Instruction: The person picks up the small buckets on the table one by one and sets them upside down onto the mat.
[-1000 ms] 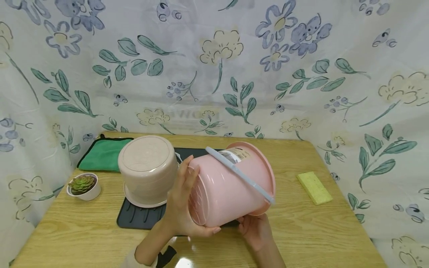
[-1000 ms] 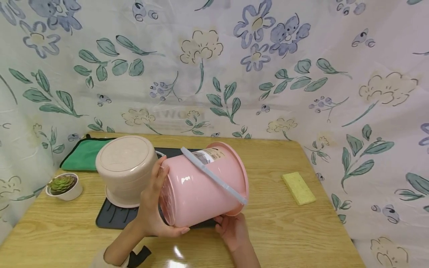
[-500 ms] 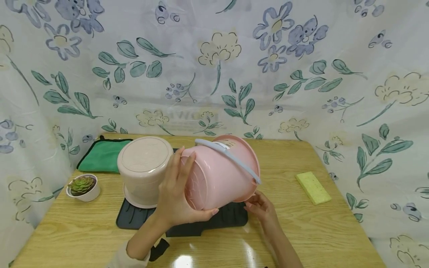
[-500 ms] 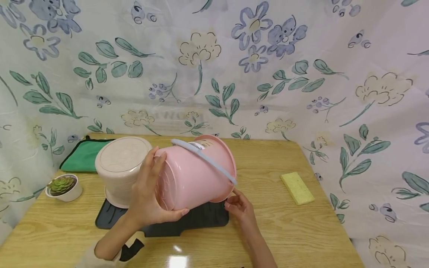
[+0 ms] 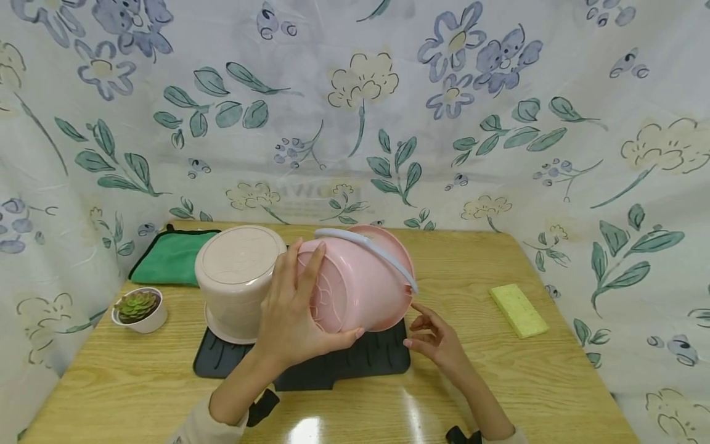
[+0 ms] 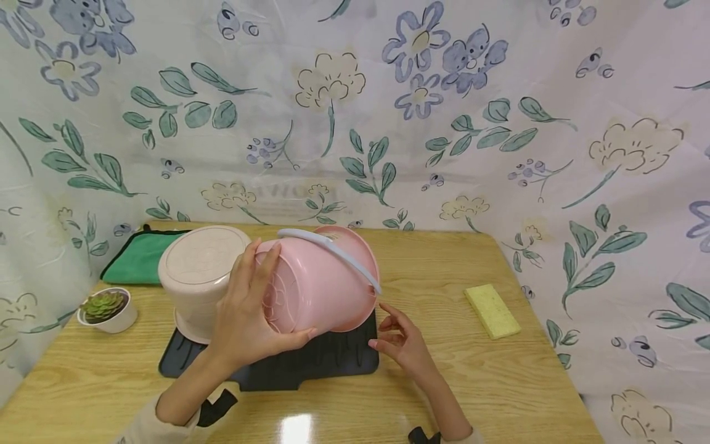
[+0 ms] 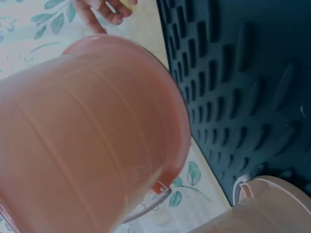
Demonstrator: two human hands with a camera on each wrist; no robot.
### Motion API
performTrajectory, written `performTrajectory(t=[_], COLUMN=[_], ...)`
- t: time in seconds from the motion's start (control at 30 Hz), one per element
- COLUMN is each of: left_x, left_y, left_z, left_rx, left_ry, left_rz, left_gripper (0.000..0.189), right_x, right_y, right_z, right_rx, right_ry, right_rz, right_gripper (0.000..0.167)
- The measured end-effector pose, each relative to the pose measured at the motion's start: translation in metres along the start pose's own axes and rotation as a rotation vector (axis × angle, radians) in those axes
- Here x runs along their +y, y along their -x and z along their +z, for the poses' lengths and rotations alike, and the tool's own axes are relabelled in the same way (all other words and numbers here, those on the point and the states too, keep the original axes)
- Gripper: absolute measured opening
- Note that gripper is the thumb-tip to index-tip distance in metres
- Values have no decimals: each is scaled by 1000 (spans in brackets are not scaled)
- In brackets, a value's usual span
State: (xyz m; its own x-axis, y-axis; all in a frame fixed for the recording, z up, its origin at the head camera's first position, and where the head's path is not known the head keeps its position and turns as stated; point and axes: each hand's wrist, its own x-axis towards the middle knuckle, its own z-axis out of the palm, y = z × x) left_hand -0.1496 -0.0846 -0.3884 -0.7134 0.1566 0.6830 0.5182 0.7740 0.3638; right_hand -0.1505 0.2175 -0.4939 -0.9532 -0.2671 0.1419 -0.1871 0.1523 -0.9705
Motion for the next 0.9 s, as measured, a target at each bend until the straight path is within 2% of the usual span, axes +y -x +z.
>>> performTrajectory(t=[0.37,0.63,0.9], left_x=[7,16,18], left_y=[-1,-6,-10], left_z=[2,4,8], left_rx=[-70,-204,-286], left_ry=[-84,-147,-182], left_rz=[-102,-222,-262], left_gripper=[131,127,123], right_x=[1,6,10], right_y=[-7,-15,-19], right_z=[-9,-16,-21], right_rx=[-49,-77,-129], right_ry=[99,221,301], right_rz=[-21,-79,-82], right_gripper=[70,67,67])
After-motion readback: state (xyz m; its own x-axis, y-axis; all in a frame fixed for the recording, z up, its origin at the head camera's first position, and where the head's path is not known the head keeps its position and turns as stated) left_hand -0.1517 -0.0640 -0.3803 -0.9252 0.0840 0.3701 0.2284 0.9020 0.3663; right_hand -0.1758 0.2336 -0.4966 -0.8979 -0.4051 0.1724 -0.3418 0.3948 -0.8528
